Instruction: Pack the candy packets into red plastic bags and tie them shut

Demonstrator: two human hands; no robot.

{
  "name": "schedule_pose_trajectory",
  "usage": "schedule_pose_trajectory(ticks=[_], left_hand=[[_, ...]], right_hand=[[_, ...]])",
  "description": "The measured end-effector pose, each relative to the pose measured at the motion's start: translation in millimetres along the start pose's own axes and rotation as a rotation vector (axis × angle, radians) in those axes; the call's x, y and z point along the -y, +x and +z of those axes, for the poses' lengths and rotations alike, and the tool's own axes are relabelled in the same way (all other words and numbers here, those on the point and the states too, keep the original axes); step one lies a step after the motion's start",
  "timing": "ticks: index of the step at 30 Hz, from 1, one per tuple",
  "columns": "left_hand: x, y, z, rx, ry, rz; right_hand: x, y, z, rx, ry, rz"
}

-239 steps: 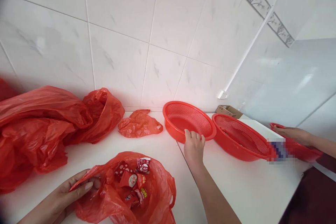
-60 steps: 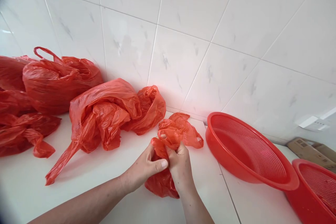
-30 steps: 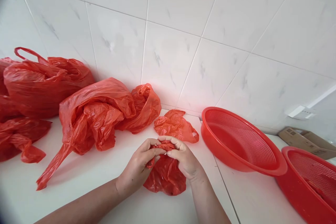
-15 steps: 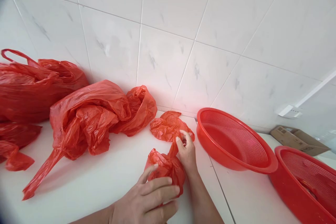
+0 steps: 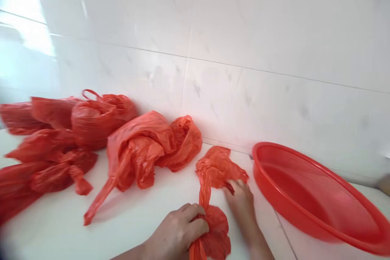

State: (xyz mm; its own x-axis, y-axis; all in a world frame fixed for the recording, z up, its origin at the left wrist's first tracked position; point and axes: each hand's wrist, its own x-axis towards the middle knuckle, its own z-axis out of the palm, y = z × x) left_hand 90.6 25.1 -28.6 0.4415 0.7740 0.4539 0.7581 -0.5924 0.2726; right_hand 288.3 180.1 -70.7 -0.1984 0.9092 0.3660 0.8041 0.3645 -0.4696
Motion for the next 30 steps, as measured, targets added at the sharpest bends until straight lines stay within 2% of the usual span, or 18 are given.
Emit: schedule_pose_trajectory(ticks=[3,6,8,10,13,14,15,17,19,20,23,24,27,30], left_hand=[[3.4,-33.0,-40.6,0.005,0.018,0.02],[6.9,-77.2,-85.2,-0.062,0.085,-0.009],[12.0,-106.5,-113.8,-0.175,0.172,-0.102],[22.8,-132.5,-140.3,-0.371,0.309,-0.222],[51.9,-162.6,-171.6,-0.67,0.55,-0.386],[63.6,-169.5,-177.8,-0.715,0.608,-0.458],[74.9,-174.6,-181.1,-0.708,0.668,-0.555],[92.9,-178.8,-178.5,-0.605,0.771,-0.802],[99.9,-175.8,-166.4,-0.509,0.756,-0.843],[98.9,-172.2,-158.4,-0.511,0.739,-0.795],[83.6,-154.8,-133.3,-0.547,0.6,-0.541],[76.8,-146.7,-125.5,-0.521,0.528,-0.463],[57.0,-114.4,-104.5,-0.307,0.281,-0.313],[38.4,-69.1,-85.8,-0.089,-0.026,-0.251]], right_hand=[[-5.2,0.2,-1.2,0.028,-0.018,0.035],[-14.0,3.9,1.3,0.082,-0.075,0.075],[-17.4,6.8,2.8,0.131,-0.075,0.11],[-16.1,8.1,2.8,0.168,-0.061,0.158],[-5.0,4.4,0.0,0.18,-0.06,0.185],[0.3,1.6,-1.1,0.171,-0.064,0.17],[6.0,-1.8,-1.9,0.159,-0.071,0.142],[17.0,-9.0,-2.0,0.115,-0.086,0.061],[26.4,-15.5,-0.2,0.085,-0.108,0.021],[30.6,-18.5,1.0,0.074,-0.123,0.006],[42.9,-27.1,3.6,0.051,-0.174,-0.035],[47.5,-30.5,3.9,0.046,-0.193,-0.049],[64.0,-43.5,4.6,0.039,-0.241,-0.084],[84.2,-63.6,8.2,0.044,-0.264,-0.115]])
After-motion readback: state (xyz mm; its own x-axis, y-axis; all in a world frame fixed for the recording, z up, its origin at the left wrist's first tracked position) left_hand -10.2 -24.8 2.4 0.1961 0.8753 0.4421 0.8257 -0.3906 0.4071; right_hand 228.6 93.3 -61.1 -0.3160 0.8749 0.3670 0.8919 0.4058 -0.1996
